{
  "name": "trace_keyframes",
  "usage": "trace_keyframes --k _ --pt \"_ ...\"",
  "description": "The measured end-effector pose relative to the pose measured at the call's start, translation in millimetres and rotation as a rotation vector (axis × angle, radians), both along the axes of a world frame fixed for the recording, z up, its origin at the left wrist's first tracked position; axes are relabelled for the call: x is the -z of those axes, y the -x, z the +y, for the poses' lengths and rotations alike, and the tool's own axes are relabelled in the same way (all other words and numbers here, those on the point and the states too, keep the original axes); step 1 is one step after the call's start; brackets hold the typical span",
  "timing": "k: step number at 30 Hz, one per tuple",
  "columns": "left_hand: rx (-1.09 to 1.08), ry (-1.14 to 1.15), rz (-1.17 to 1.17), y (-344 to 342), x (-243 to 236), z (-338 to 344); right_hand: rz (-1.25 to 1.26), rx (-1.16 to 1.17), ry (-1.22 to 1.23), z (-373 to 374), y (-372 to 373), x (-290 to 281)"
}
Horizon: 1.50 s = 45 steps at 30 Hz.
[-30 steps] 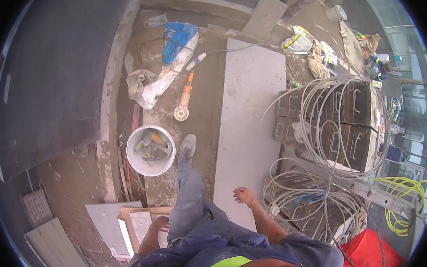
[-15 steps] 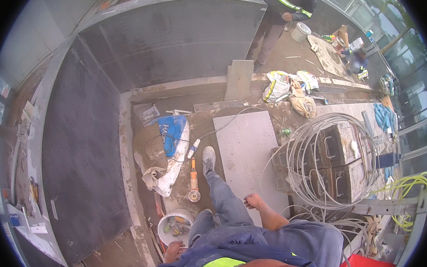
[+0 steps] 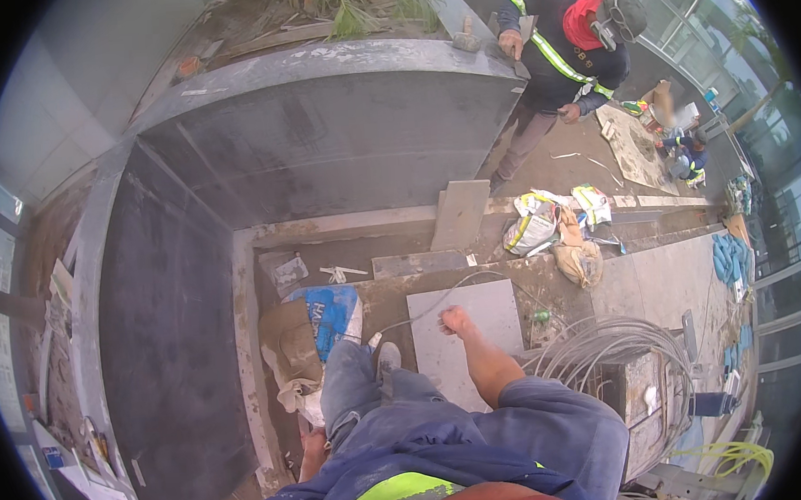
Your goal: The person uses an angle grinder to cut and shape a large stone tile, then positions it on a curved stone structure. They tap the tile with a rubber mallet to seat it and use a chisel to adjust the fit. The person repeats cutting and fitting steps to align the tile with adjacent pieces.
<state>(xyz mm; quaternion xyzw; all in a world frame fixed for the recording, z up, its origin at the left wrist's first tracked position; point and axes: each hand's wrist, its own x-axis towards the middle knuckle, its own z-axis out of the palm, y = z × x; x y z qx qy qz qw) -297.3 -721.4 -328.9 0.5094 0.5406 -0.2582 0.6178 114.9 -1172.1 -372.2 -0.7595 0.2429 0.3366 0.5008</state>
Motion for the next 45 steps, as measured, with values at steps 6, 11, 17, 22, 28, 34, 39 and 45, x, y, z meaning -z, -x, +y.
trace_keyframes --k 6,11,17,22,28,34,39,45 --pt "0.051 -0.019 0.058 -77.8 -19.4 27.6 -0.285 -0.113 -0.203 139.8 -221.7 -96.8" --pt "0.13 0.003 0.079 -134.8 -41.3 77.0 -0.44 -0.188 -0.154 189.4 -320.9 -144.6" --pt "0.178 -0.052 0.042 -235.6 -78.2 192.5 -0.905 -0.165 0.193 194.2 -458.9 -248.8" --pt "-0.069 -0.235 -0.175 -323.8 -75.1 281.9 -1.14 -0.224 0.489 178.0 -581.3 -330.8" --pt "-0.042 -0.47 -0.143 -363.9 -102.4 294.1 -1.268 -0.327 1.244 30.1 -748.5 -382.1" --pt "-0.354 -0.526 0.265 -230.4 -122.7 174.5 -1.086 -0.054 1.391 58.5 -818.0 -382.7" --pt "-0.089 0.038 0.493 -186.1 -103.2 35.9 -1.238 -0.038 1.242 80.9 -847.8 -390.0" --pt "-0.348 0.077 0.355 -187.6 -93.7 -31.4 -1.34 0.087 0.828 80.0 -841.4 -390.3"
